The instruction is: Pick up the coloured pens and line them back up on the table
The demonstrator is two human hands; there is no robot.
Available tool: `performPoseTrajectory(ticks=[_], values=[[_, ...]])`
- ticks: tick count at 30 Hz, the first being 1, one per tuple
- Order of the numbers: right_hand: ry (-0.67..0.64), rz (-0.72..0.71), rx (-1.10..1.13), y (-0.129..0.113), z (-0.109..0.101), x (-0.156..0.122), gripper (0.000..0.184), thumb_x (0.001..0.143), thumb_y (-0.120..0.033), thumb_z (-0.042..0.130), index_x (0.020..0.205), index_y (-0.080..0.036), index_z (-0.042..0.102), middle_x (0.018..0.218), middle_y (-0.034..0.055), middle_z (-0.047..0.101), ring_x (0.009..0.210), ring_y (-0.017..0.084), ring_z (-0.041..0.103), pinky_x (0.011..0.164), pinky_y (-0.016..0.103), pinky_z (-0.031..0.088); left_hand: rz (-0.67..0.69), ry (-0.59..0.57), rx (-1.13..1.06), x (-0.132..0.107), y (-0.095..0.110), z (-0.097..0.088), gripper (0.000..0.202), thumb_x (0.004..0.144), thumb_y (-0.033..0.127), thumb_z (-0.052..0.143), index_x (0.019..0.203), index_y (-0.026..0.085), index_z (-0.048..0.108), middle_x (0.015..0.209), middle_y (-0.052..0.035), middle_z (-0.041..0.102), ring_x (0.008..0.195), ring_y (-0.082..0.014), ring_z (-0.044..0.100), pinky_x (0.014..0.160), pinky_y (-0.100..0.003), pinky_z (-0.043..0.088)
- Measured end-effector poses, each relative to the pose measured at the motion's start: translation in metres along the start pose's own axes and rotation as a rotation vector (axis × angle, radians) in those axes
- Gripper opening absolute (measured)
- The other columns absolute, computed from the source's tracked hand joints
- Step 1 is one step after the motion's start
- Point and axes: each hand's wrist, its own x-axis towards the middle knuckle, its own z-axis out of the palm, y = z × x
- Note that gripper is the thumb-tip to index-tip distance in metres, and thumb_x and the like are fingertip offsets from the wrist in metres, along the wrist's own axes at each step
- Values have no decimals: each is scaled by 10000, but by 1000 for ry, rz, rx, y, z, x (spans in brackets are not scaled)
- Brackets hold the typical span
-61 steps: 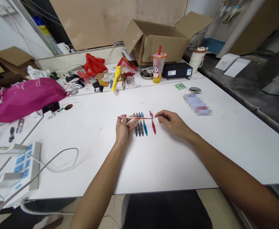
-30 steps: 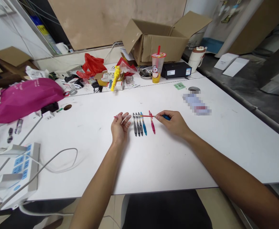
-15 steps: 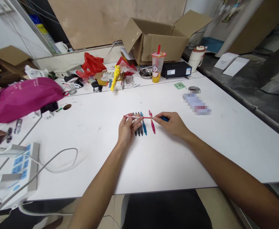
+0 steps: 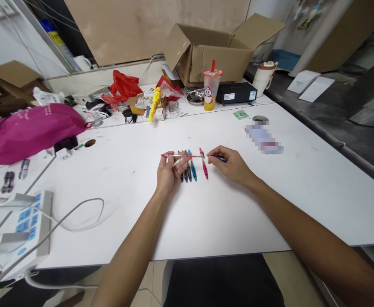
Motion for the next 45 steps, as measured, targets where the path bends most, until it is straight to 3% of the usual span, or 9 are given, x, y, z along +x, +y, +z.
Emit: performPoseTrajectory(ticks=[13,18,22,25,28,33,37,45], values=[[-33,10,-13,2,2,-2,289,857,-477,739,1029,-260,823,1069,62,801,1007,262,709,944,439,524,-16,-39,22,0,-5,-2,107,1003,300,597,1022,217,532,1148,-112,748,977,-226,785,700,-228,600],[-104,-31,-47,6,4,-3,324,920,-452,668,1145,-257,795,1061,74,774,923,233,687,861,424,527,-32,-44,26,0,-6,-2,101,1000,293,602,1025,219,538,1130,-84,750,928,-206,793,682,-212,598],[-135,-39,24,8,7,-3,341,905,-398,686,1214,-262,731,1180,76,740,1027,224,673,906,407,519,-19,-63,70,0,-10,-3,147,973,317,650,1018,214,556,1130,-106,760,928,-208,789,670,-223,598],[-138,17,95,8,11,-4,285,891,-442,708,1079,-228,704,1023,62,758,867,195,671,803,367,522,2,-133,151,0,-16,-4,214,933,355,708,1024,201,591,1114,-129,773,960,-220,778,675,-240,603],[-172,46,21,5,14,-7,351,964,-528,579,862,-208,682,786,32,706,690,172,594,687,349,479,20,-160,199,0,-19,-4,250,908,384,733,1011,190,615,1104,-134,780,996,-225,765,661,-236,602],[-121,11,14,4,16,-9,238,933,-457,631,1012,-233,649,1001,51,697,825,193,613,750,361,496,34,-98,199,1,-17,-5,282,886,370,748,1041,185,600,1117,-129,777,968,-210,767,644,-232,593],[-175,29,-39,5,15,-9,254,989,-465,543,944,-227,619,810,13,636,738,178,564,743,358,470,27,-82,226,2,-15,-5,299,875,352,754,1048,197,566,1094,-107,782,955,-194,765,671,-237,588],[-190,66,-31,0,17,-11,245,980,-471,556,1020,-233,601,813,5,623,686,166,536,666,331,438,-4,-86,200,0,-12,-3,248,908,361,718,1005,221,537,1093,-95,777,946,-186,758,687,-253,588]])
